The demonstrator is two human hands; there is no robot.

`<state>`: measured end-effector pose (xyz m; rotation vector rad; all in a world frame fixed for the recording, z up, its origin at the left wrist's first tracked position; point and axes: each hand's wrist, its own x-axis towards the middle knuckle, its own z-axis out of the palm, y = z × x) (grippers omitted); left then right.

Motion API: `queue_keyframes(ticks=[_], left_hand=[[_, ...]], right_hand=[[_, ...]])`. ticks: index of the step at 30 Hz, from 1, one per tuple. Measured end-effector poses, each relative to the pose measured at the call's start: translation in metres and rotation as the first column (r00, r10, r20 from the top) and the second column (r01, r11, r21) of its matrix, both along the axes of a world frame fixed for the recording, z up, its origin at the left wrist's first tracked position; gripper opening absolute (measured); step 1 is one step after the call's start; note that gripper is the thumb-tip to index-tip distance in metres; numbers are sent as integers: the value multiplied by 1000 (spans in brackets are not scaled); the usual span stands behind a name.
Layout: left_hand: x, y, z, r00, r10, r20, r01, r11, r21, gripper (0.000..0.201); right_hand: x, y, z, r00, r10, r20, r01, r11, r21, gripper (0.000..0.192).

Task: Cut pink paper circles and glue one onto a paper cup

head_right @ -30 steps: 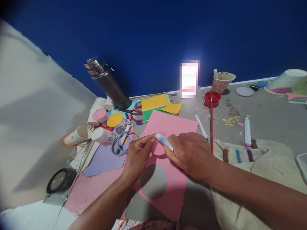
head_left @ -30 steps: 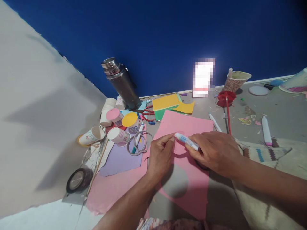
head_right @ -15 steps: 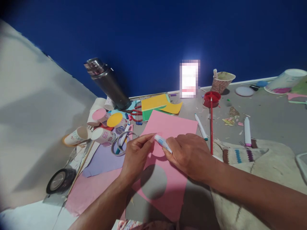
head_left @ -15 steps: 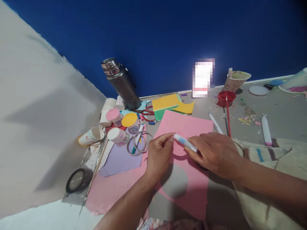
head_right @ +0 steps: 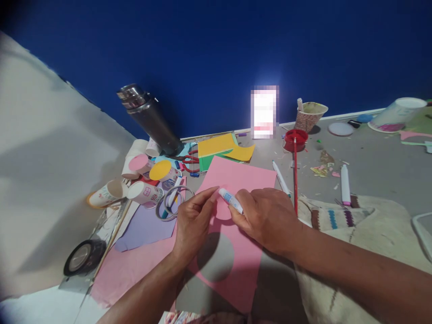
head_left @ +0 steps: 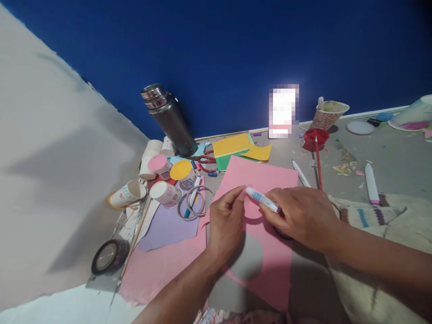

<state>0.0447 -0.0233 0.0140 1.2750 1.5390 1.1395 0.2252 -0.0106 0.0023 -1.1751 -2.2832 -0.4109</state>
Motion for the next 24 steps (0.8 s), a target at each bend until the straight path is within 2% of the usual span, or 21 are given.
queue_keyframes(ticks=[4,6,10,13,16,20,24], left_hand=[[-5,2,-2,1000,23,-12,-24,996,-82,34],[-8,4,-3,1000,18,17,-16,993,-117,38],[-12,8,-5,992,44,121,-23,985,-168,42],[-11,10,-3,986,63,154,-34,983,-183,44],[-10,9,-1,985,73,159,-48,986,-160,46],[-7,6,2,985,63,161,-40,989,-145,45],[-4,4,4,960,38,279,-4,992,-123,42]], right_hand=[[-1,0,1,999,41,-25,-42,999,-30,31],[-1,0,2,992,30,-124,-46,991,-129,29],[5,3,7,917,-145,-370,-25,909,-417,24],[10,4,9,884,-224,-411,-13,865,-501,22],[11,3,9,899,-200,-389,-17,873,-488,22],[6,0,7,949,-117,-294,-4,924,-381,26],[3,1,4,982,-75,-174,28,965,-259,30]])
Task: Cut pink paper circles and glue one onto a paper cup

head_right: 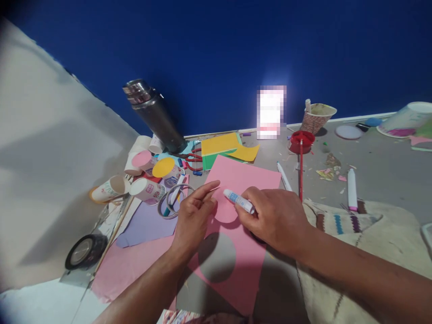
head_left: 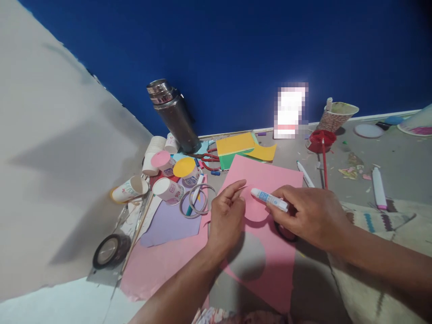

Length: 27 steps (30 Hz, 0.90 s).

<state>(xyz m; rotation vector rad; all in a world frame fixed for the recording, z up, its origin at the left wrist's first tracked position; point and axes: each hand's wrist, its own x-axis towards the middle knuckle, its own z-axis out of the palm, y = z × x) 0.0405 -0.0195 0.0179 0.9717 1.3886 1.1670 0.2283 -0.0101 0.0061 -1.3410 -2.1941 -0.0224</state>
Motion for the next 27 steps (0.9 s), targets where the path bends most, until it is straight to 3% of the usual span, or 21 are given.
queue_keyframes(ticks=[5,10,14,20,27], left_hand=[[0,1,-1,993,-12,118,11,1000,8,33],[-4,5,-5,1000,4,-20,-4,1000,-1,21],[-5,8,-9,996,-13,-94,14,1000,13,15],[-5,9,-9,984,-24,-175,26,1000,13,15],[-2,6,-6,986,5,-166,0,1000,30,16]], right_hand=[[1,0,-6,990,63,125,-76,992,97,30],[-1,-1,-6,971,132,199,-182,949,257,27],[-2,-1,-2,960,169,225,-234,922,308,23],[-2,-1,-4,961,124,246,-202,924,325,23],[-2,-2,-6,979,65,191,-113,962,249,32]])
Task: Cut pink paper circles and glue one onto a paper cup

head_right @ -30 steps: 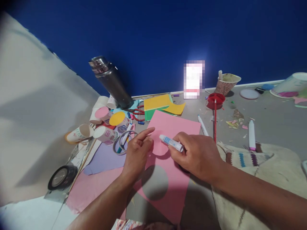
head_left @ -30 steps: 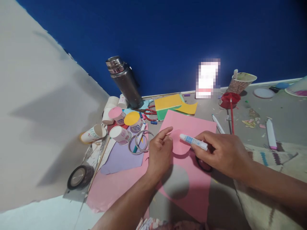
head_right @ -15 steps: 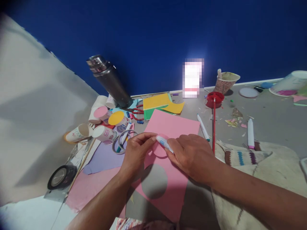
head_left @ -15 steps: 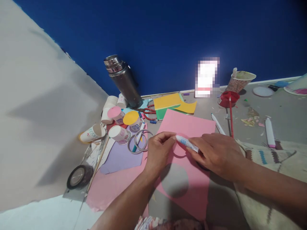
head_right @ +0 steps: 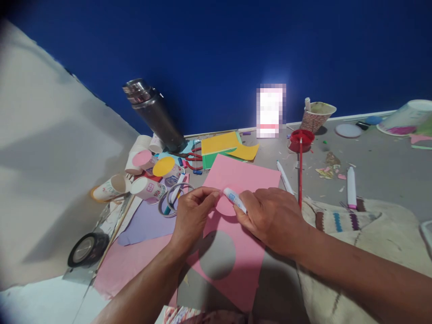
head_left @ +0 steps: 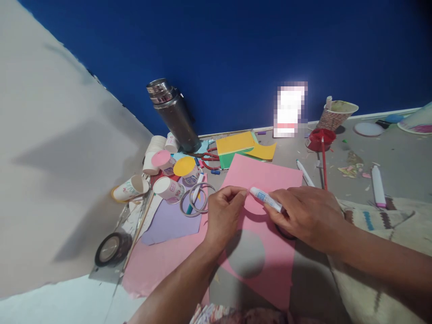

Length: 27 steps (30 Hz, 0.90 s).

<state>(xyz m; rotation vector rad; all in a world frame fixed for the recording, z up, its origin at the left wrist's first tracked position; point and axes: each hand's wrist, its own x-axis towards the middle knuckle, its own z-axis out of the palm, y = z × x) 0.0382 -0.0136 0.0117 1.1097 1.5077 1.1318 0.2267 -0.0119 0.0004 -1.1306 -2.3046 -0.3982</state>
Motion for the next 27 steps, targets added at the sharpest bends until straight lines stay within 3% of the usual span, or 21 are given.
queue_keyframes(ticks=[5,9,18,27], left_hand=[[-1,-1,-3,988,-4,154,8,1000,-28,12],[-2,1,-4,959,-20,282,40,997,-64,22],[-6,5,-2,995,-79,-59,78,997,-10,16],[-4,2,0,991,-69,-115,69,998,-2,19]], right_hand=[[0,-1,0,1000,16,-2,-16,999,-48,29],[0,-1,0,997,63,34,-62,998,-21,23],[-3,-4,4,988,144,56,-145,989,14,19],[0,0,-2,999,42,35,-42,999,-18,23]])
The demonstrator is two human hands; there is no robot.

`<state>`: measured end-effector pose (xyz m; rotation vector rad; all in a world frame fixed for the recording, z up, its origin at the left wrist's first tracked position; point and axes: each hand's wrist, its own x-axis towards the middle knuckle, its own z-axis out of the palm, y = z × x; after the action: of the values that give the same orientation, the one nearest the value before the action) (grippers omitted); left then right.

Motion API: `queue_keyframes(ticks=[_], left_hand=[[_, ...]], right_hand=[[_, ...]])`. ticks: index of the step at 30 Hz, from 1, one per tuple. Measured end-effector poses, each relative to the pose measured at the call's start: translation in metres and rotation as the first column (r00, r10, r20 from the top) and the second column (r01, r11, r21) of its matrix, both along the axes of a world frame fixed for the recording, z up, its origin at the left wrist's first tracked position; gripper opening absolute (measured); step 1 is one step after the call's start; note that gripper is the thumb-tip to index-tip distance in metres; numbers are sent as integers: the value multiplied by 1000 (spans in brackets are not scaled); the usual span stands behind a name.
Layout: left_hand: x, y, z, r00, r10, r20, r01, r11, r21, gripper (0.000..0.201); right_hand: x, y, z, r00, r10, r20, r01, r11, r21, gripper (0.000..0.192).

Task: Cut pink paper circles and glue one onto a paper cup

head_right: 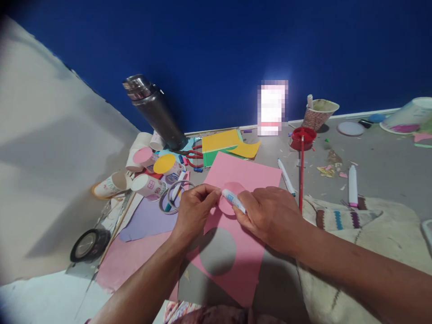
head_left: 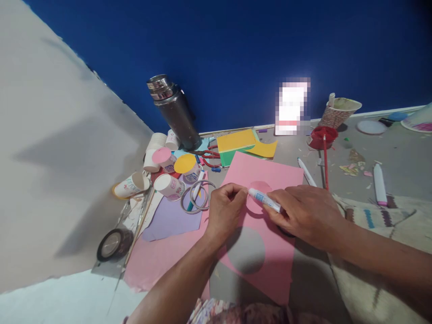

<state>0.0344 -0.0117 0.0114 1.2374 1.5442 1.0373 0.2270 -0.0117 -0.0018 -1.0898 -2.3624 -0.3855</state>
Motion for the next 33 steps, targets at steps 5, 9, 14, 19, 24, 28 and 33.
queue_keyframes(ticks=[5,9,14,19,24,28,33], left_hand=[[-1,1,-1,998,-25,66,25,1000,7,15],[-1,0,-2,973,-62,221,77,995,-58,17],[1,-3,-1,987,-131,91,133,991,-10,26],[6,-9,-1,995,-87,-56,94,987,129,28],[2,-5,-3,1000,9,-25,-8,999,46,36],[-3,0,-5,992,-20,121,31,996,-86,43],[-4,4,-8,962,18,272,20,991,-135,43]], right_hand=[[0,-1,0,1000,24,-19,-25,999,-20,22],[0,-2,0,999,11,-43,-14,998,-64,25],[-1,0,2,998,-30,-62,24,995,-99,29],[-1,3,5,992,-120,-43,115,988,-105,33],[3,5,10,962,-200,-185,154,960,-235,37],[11,15,14,880,-304,-364,109,877,-468,31],[20,32,12,765,-390,-513,-18,783,-622,32]])
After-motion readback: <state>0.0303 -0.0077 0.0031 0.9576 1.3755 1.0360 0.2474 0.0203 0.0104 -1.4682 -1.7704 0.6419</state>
